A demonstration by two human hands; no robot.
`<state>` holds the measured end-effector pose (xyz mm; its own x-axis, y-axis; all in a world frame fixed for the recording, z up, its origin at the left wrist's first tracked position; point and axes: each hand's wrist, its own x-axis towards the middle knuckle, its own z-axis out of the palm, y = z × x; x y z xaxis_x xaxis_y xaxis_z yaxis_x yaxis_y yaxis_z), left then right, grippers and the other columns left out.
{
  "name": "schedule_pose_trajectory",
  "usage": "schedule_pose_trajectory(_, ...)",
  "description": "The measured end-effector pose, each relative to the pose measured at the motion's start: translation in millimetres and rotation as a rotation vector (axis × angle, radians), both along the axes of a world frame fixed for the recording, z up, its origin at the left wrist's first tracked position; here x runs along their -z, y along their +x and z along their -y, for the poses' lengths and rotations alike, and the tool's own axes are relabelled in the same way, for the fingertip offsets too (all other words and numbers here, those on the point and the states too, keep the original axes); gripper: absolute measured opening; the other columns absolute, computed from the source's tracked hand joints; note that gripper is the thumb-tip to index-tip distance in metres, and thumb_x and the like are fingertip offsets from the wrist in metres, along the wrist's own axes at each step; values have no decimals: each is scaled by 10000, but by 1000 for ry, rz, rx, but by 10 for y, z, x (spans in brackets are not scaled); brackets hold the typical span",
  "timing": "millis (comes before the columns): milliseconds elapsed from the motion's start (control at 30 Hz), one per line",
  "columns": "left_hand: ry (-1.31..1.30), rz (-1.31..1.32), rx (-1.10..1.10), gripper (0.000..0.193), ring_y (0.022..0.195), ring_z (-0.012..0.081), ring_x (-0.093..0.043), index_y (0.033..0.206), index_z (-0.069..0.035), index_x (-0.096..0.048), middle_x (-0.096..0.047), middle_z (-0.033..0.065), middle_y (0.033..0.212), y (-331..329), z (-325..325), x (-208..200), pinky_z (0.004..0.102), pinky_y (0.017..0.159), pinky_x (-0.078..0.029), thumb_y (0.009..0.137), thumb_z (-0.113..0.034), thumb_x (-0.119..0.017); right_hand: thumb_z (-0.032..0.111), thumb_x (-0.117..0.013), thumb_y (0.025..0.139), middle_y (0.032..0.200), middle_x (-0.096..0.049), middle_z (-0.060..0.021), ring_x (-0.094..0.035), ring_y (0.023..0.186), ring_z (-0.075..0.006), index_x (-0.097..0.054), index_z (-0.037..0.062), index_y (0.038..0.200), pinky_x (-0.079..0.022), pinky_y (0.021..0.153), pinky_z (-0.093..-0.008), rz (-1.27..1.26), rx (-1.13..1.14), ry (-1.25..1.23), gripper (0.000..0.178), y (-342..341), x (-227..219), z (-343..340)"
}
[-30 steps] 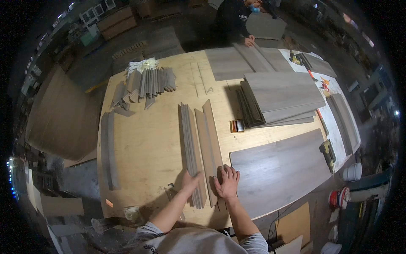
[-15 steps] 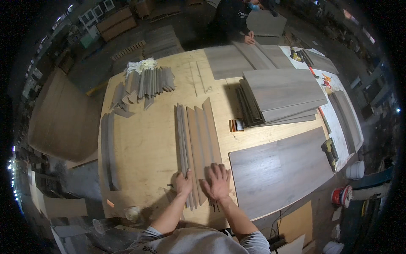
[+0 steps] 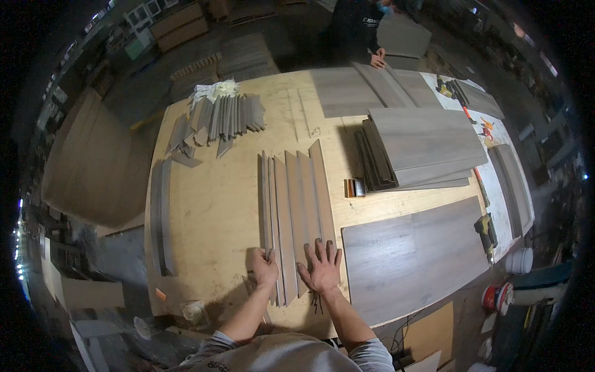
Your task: Applying glue to wooden slats and arranging them onto a panel in a furniture manufacturing facility.
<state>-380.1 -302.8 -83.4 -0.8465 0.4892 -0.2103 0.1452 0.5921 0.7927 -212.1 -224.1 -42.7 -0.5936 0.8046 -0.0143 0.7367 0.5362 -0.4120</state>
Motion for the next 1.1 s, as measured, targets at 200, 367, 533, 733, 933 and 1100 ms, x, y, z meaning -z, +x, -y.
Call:
schedule_pose_trajectory(200, 205, 108, -28, 404, 1158, 351, -569, 1296, -17, -527, -559, 224, 1254, -58, 84, -170, 431, 959, -474, 945, -161, -666, 566, -560, 930, 1574, -366, -155, -264, 1462, -467, -454, 224, 1510, -144, 1180, -682, 47, -8, 0, 681, -19, 21, 4)
schedule_pose_trajectory(367, -269, -481, 624, 653, 1493, 483, -140, 1552, -194, -394, -242, 177, 1631, 20, 130, -345, 647, 1197, -143, 972, -423, -586, 614, -579, 896, 1576, -349, -192, -244, 1467, -486, -448, 240, 1515, -114, 1169, -707, 66, -46, -12, 736, -135, -89, 91)
schedule_pose_trajectory(533, -391, -495, 658, 642, 1515, 487, -81, 1575, -280, -358, -174, 153, 1673, -18, 34, -270, 657, 1208, -60, 1002, -550, -459, 640, -564, 895, 1587, -334, -196, -243, 1469, -489, -437, 265, 1527, -84, 1172, -708, 93, -23, 4, 746, -143, -31, 8)
schedule_pose_trajectory(733, -482, -563, 641, 611, 1528, 459, -89, 1588, -327, -316, -150, 105, 1692, -85, -323, -247, 639, 1216, -51, 1027, -558, -383, 640, -552, 901, 1594, -327, -188, -226, 1481, -477, -445, 267, 1522, -92, 1182, -692, 101, 4, 27, 732, -199, 1, -310)
schedule_pose_trajectory(933, -425, -495, 598, 566, 1526, 445, -115, 1570, -314, -367, -188, 125, 1679, -200, -514, -303, 605, 1230, -51, 1047, -531, -348, 634, -585, 880, 1584, -326, -182, -208, 1476, -490, -474, 259, 1503, -101, 1171, -710, 39, 13, 1, 737, -264, 7, -435)
schedule_pose_trajectory(1100, -436, -566, 602, 574, 1524, 435, -126, 1560, -318, -376, -206, 135, 1666, -278, -429, -278, 605, 1229, -72, 1029, -530, -408, 631, -540, 909, 1603, -312, -189, -163, 1501, -492, -402, 262, 1538, -76, 1177, -712, 139, 50, 0, 742, -199, -25, -386)
